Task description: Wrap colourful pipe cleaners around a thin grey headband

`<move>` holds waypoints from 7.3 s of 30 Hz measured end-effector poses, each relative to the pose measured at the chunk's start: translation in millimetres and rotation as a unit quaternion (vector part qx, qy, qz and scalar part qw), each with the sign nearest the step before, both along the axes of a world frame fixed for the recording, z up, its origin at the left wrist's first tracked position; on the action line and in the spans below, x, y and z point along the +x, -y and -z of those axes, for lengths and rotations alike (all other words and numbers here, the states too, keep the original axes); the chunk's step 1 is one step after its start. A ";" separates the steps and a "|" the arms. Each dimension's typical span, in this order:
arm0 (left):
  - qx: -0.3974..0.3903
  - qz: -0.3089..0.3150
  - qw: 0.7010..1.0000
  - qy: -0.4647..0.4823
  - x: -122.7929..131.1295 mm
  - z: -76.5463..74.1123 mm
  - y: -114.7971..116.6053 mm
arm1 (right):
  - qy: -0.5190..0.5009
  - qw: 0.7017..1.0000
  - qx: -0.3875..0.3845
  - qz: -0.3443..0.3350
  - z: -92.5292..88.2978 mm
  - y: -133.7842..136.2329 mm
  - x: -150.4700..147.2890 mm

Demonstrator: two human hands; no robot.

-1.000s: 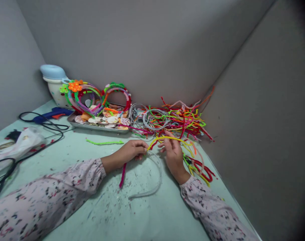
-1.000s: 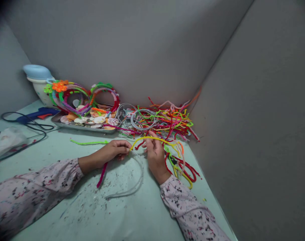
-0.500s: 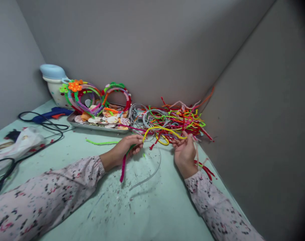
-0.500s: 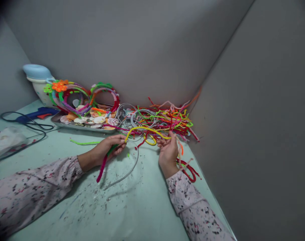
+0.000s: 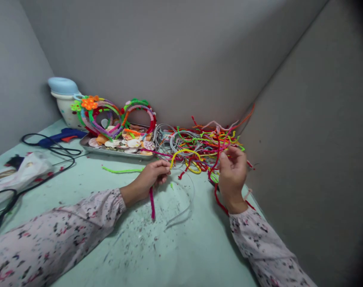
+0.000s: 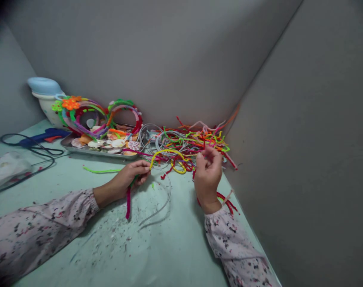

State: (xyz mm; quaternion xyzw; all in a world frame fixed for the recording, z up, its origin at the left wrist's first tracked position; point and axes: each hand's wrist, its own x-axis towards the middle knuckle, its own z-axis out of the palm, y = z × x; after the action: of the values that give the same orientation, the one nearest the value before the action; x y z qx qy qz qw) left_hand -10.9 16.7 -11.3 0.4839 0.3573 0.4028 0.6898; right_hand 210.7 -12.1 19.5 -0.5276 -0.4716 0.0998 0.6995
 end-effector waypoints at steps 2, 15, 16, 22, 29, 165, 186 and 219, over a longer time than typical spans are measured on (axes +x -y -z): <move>0.016 0.001 0.999 -0.044 1.0 -2.3 2.7 | 0.060 0.988 -0.085 -0.117 -5.3 7.6 -11.2; 0.117 0.056 0.988 -0.088 5.8 -3.5 12.2 | 0.009 0.895 -0.269 -0.357 20.1 13.9 -41.9; 0.123 0.054 0.986 -0.094 5.9 -2.7 12.0 | 0.010 0.897 -0.268 -0.351 20.6 14.5 -42.5; 0.163 0.059 0.975 -0.141 5.5 -2.3 13.9 | 0.063 0.914 -0.233 -0.327 20.2 14.9 -43.5; 0.230 0.071 0.949 -0.202 5.2 -7.3 19.2 | 0.093 0.921 -0.237 -0.296 21.9 14.3 -43.0; 0.096 0.158 0.962 -0.201 2.5 1.5 -3.0 | -0.039 0.887 -0.286 -0.361 32.5 16.7 -39.3; 0.183 0.125 0.940 -0.258 0.1 8.6 5.1 | -0.051 0.862 -0.304 -0.403 25.7 19.4 -34.9; 0.181 0.094 0.952 -0.226 1.8 2.6 8.7 | 0.067 0.929 -0.235 -0.278 27.7 20.7 -42.7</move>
State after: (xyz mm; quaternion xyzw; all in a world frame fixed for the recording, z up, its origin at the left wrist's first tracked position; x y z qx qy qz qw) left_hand -9.1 8.0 -13.9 0.7107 0.3775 0.2741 0.5265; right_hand 168.0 -32.8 -8.2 -0.5301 -0.6082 0.3627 0.4664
